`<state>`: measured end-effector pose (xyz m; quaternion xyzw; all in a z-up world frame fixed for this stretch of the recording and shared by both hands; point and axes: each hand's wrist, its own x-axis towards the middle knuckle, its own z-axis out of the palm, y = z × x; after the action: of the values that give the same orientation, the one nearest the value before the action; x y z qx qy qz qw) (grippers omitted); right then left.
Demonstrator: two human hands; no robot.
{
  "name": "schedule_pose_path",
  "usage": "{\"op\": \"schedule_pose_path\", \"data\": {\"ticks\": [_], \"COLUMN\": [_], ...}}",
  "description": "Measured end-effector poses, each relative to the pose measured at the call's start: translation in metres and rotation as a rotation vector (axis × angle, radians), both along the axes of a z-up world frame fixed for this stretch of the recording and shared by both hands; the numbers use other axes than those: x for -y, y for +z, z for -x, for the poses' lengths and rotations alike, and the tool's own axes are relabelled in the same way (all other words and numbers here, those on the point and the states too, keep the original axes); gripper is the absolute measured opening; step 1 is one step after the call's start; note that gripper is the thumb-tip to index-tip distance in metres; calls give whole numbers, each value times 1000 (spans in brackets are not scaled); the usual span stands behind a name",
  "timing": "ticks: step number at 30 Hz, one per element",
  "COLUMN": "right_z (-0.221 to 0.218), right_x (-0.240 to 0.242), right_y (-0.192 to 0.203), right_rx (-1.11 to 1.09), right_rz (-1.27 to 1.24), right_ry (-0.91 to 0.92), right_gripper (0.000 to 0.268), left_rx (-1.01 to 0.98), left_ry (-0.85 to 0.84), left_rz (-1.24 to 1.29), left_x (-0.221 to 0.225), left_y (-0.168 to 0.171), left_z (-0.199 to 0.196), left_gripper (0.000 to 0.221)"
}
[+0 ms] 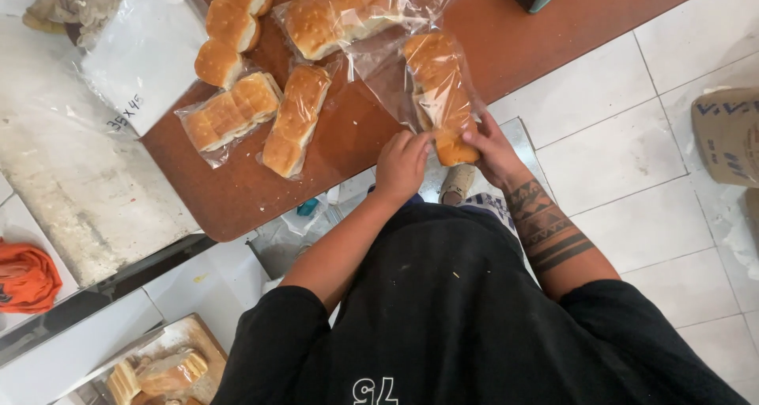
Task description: The person is packaging individual loaves of bread by placing them into plastic bags and sealing the bags using a manual heat sealer.
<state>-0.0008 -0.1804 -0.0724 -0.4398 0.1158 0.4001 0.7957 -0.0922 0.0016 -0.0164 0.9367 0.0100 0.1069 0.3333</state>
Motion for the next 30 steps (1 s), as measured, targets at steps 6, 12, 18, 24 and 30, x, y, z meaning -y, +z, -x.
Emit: {"op": "schedule_pose_path", "data": {"ticks": [6, 12, 18, 24, 30], "right_z": [7, 15, 19, 26, 38], "right_x": [-12, -22, -28, -31, -33], "right_y": [9, 2, -6, -41, -38], "right_rx": [121, 133, 162, 88, 25], "right_rz": [65, 155, 220, 201, 211], "right_ry": [-108, -288, -320, -411, -458], "right_gripper": [83, 98, 94, 89, 87], "left_rx": [-17, -118, 74, 320, 418], "left_ry": [-9, 78, 106, -82, -205], "left_rz": [-45, -34, -348, -470, -414], "left_x": [4, -5, 11, 30, 54], "left_y": [-12, -15, -5, -15, -30], "left_z": [5, 0, -25, -92, -74], "left_gripper": [20, 18, 43, 13, 10]}}
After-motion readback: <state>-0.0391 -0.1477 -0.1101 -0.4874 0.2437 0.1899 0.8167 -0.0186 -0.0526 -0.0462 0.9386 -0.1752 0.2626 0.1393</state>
